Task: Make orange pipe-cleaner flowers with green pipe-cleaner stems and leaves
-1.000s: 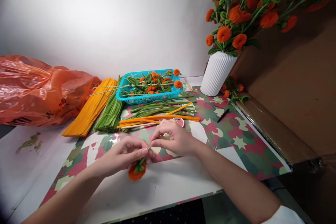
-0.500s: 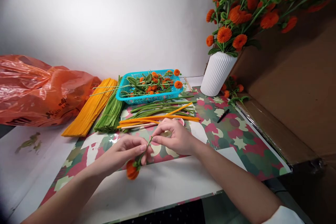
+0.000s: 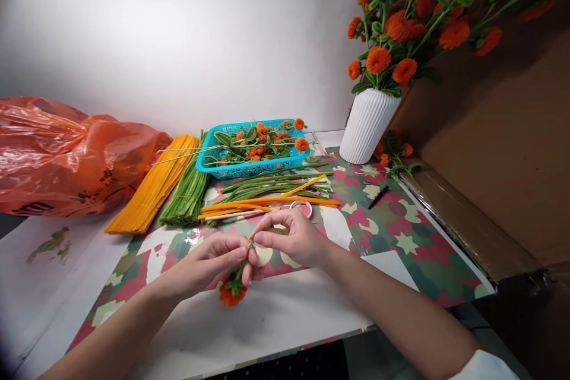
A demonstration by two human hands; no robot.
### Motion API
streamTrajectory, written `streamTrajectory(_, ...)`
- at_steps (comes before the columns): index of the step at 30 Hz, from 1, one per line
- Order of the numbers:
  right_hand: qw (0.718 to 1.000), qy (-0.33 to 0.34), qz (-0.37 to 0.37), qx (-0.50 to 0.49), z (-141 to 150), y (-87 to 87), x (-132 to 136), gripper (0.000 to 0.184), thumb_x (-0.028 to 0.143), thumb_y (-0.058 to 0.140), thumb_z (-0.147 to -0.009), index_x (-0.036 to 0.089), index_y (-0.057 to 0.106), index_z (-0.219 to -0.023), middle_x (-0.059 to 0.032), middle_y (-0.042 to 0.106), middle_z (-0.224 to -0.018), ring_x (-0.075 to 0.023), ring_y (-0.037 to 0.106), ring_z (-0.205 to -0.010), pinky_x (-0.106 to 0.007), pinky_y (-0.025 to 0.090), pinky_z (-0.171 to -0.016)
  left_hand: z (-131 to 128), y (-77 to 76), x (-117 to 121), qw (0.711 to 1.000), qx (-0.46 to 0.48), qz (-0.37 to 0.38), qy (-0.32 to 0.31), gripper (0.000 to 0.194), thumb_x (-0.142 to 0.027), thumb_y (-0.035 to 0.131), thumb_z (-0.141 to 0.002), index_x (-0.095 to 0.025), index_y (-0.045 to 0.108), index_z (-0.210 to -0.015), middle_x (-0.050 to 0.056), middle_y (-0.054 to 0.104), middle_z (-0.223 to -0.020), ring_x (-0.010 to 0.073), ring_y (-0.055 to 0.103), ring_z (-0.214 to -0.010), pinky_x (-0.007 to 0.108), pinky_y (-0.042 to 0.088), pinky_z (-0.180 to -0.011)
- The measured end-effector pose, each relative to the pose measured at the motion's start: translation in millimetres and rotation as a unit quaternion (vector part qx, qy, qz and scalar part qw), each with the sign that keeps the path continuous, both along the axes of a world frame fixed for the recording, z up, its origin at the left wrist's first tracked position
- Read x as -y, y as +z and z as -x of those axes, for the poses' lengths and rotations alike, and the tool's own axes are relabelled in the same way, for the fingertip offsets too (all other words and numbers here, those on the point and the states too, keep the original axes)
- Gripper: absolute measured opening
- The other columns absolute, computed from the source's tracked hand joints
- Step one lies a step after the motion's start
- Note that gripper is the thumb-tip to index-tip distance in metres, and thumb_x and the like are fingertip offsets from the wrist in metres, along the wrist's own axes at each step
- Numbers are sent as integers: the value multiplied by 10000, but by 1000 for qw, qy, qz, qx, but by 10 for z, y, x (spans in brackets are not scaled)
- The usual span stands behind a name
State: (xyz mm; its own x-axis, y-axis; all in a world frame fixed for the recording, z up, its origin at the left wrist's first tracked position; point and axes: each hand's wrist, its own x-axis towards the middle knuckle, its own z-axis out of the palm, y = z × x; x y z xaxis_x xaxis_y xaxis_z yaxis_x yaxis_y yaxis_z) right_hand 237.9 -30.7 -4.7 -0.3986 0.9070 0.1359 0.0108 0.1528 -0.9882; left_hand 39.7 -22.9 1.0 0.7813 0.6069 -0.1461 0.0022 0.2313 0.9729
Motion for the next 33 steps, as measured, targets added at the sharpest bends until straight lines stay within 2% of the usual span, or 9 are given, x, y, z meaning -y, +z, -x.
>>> streamTrajectory(4,991,-79,-60,85,29,77,39,89,173,623,-804,178,690,-746,-3,619,-733,-130,555,-740,-271,424,-730,-74,47,53,965,-105,-177,161,192,-336,705,-755,-145,723,-747,68,721,-720,174,641,-682,250,496,-624)
streamTrajectory(6,986,-97,-80,108,39,102,47,94,161,632,-799,178,695,-731,-7,627,-719,-138,556,-751,-275,426,-735,-80,59,68,949,-128,-217,190,216,-324,682,-777,-144,711,-662,59,709,-668,149,615,-619,228,468,-580)
streamTrajectory(10,986,-72,-111,98,32,80,42,71,194,653,-812,195,715,-778,-12,656,-723,-151,547,-757,-302,424,-758,-20,41,38,994,-62,-59,73,324,-412,590,-846,-139,705,-713,60,693,-610,124,588,-505,225,458,-511)
streamTrajectory(12,989,-36,-123,73,23,54,41,72,229,660,-819,199,716,-785,-9,654,-709,-151,537,-743,-319,414,-781,5,37,23,999,-13,43,-14,330,-447,587,-841,-147,698,-762,54,682,-576,154,631,-542,263,503,-574)
streamTrajectory(14,991,-16,-117,59,18,34,44,89,252,654,-827,195,707,-782,-8,645,-704,-150,535,-739,-325,412,-785,4,49,27,996,1,73,-54,328,-453,576,-847,-155,701,-789,61,696,-617,183,672,-654,310,526,-694)
streamTrajectory(17,990,-29,-106,91,25,29,47,93,231,644,-829,191,694,-761,-14,654,-717,-154,539,-758,-313,419,-761,-33,67,56,996,-61,-45,46,262,-407,635,-816,-160,717,-780,68,724,-739,175,660,-734,277,502,-726)
streamTrajectory(21,980,-66,-116,148,34,56,33,87,207,655,-813,199,710,-746,-16,671,-721,-158,539,-765,-300,421,-738,-52,35,67,958,-146,-188,162,246,-368,672,-792,-147,715,-692,51,705,-673,139,594,-617,227,447,-578)
streamTrajectory(24,980,-84,-94,153,8,78,10,80,205,652,-810,201,723,-772,-23,677,-756,-166,569,-795,-300,435,-742,-26,6,41,974,-125,-132,138,329,-411,585,-850,-131,695,-716,60,696,-665,118,547,-529,223,409,-493)
streamTrajectory(33,988,-42,-53,139,-29,100,6,132,217,602,-829,186,695,-740,-20,646,-759,-153,572,-757,-284,438,-703,-18,66,66,994,-74,-47,66,255,-395,541,-881,-166,625,-808,0,613,-596,137,617,-654,245,481,-647)
